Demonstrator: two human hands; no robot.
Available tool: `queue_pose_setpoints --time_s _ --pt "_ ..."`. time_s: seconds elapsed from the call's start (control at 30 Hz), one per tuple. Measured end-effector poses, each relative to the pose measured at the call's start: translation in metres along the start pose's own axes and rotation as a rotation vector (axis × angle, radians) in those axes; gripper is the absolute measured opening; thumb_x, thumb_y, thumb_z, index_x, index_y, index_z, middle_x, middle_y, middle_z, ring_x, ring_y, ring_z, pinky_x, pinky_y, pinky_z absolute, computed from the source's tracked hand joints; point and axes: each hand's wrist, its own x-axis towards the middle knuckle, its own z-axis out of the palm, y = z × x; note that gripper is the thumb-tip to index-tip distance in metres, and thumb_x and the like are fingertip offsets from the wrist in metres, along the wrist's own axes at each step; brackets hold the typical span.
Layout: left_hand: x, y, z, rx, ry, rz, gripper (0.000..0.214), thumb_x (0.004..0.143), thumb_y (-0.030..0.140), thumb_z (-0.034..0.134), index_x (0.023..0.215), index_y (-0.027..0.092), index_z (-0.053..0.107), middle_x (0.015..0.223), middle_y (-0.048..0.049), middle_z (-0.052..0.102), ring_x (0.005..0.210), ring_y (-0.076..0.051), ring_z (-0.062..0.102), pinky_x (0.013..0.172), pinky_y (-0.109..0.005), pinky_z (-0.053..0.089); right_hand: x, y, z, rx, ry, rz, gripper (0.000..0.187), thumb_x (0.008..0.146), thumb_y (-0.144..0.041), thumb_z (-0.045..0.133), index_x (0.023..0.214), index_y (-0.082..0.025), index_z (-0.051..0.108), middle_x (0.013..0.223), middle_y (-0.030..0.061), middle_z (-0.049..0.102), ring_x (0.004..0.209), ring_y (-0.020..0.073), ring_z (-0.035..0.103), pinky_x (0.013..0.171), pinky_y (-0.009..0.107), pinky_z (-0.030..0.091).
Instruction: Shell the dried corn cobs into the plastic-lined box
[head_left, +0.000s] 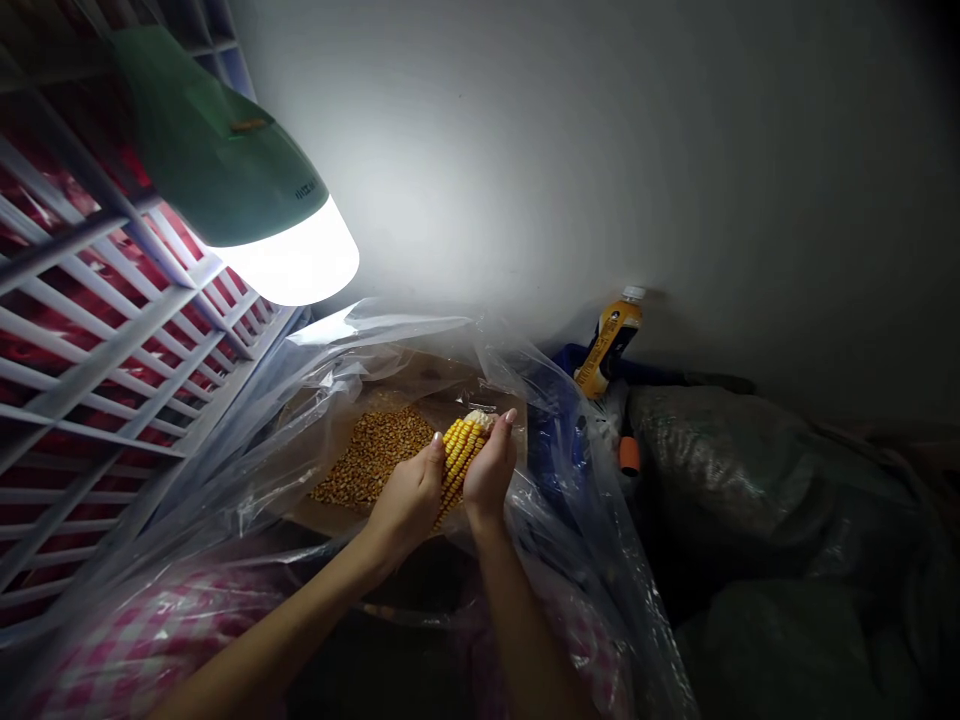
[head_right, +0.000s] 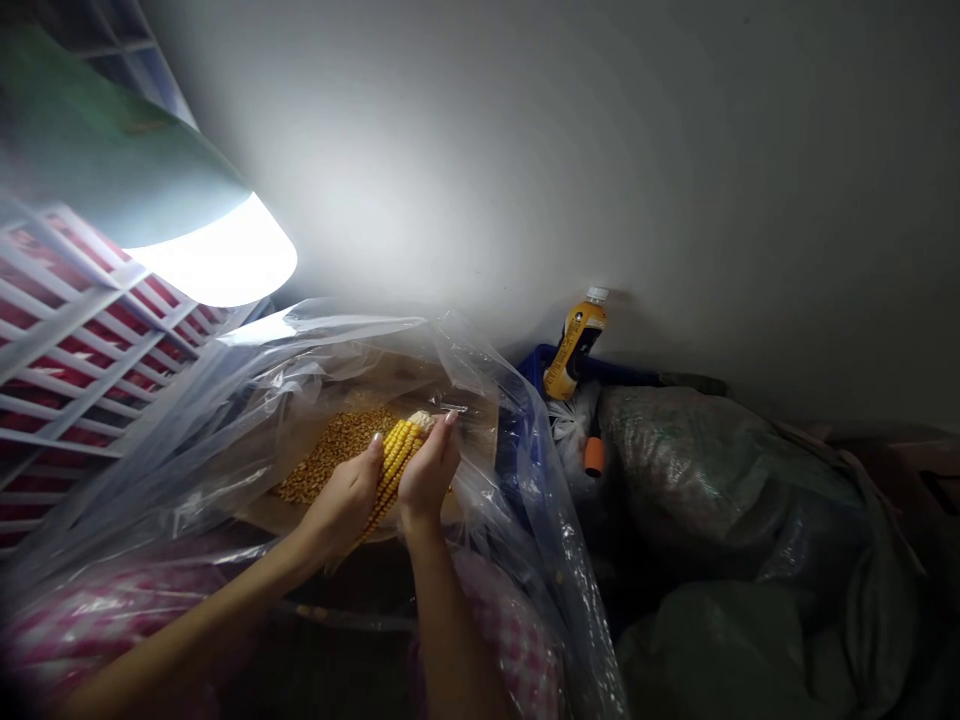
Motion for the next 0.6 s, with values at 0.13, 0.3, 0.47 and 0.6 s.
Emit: queue_pose_setpoints --time_s 0.13,0.3,0.47,0.6 --pt "-0.001 0.001 0.001 -0.058 -0.019 -0.005 0.058 0.089 0.052 0.020 0.081 0.014 0.063 0.084 -0.0094 0.068 0.078 -0.024 0.059 0.070 -0.028 0.039 0.001 0.004 -0.002 -0.001 0.007 -0.011 0.046 0.084 -0.057 0.028 0.067 -0.019 0.046 0.066 0.0003 0.050 0.065 0.0145 0.047 0.066 0.027 0.041" --pt "0.000 -0.001 0.003 -0.106 -0.029 -0.007 0.058 0.089 0.053 0.021 0.080 0.013 0.064 0.087 -0.0097 0.068 0.079 -0.024 0.059 0.073 -0.028 0.040 0.002 0.011 -0.004 0.010 0.039 -0.006 0.044 0.083 -0.057 0.032 0.068 -0.019 0.048 0.068 0.0006 0.053 0.066 0.0144 0.048 0.066 0.028 0.041" --pt "0.002 -0.005 0.005 -0.123 -0.038 -0.006 0.058 0.088 0.054 0.023 0.080 0.013 0.063 0.086 -0.0099 0.069 0.081 -0.025 0.059 0.074 -0.028 0.040 0.003 0.014 -0.005 0.027 0.047 -0.020 0.043 0.083 -0.055 0.033 0.068 -0.019 0.049 0.066 -0.0006 0.052 0.065 0.0139 0.047 0.066 0.027 0.040" --pt "0.002 -0.009 0.006 -0.129 -0.045 -0.004 0.061 0.088 0.055 0.020 0.082 0.012 0.064 0.082 -0.0100 0.068 0.079 -0.025 0.059 0.072 -0.029 0.041 0.003 0.016 -0.004 0.048 0.046 -0.016 0.042 0.081 -0.056 0.036 0.066 -0.019 0.047 0.064 -0.0015 0.050 0.064 0.0137 0.046 0.065 0.027 0.040"
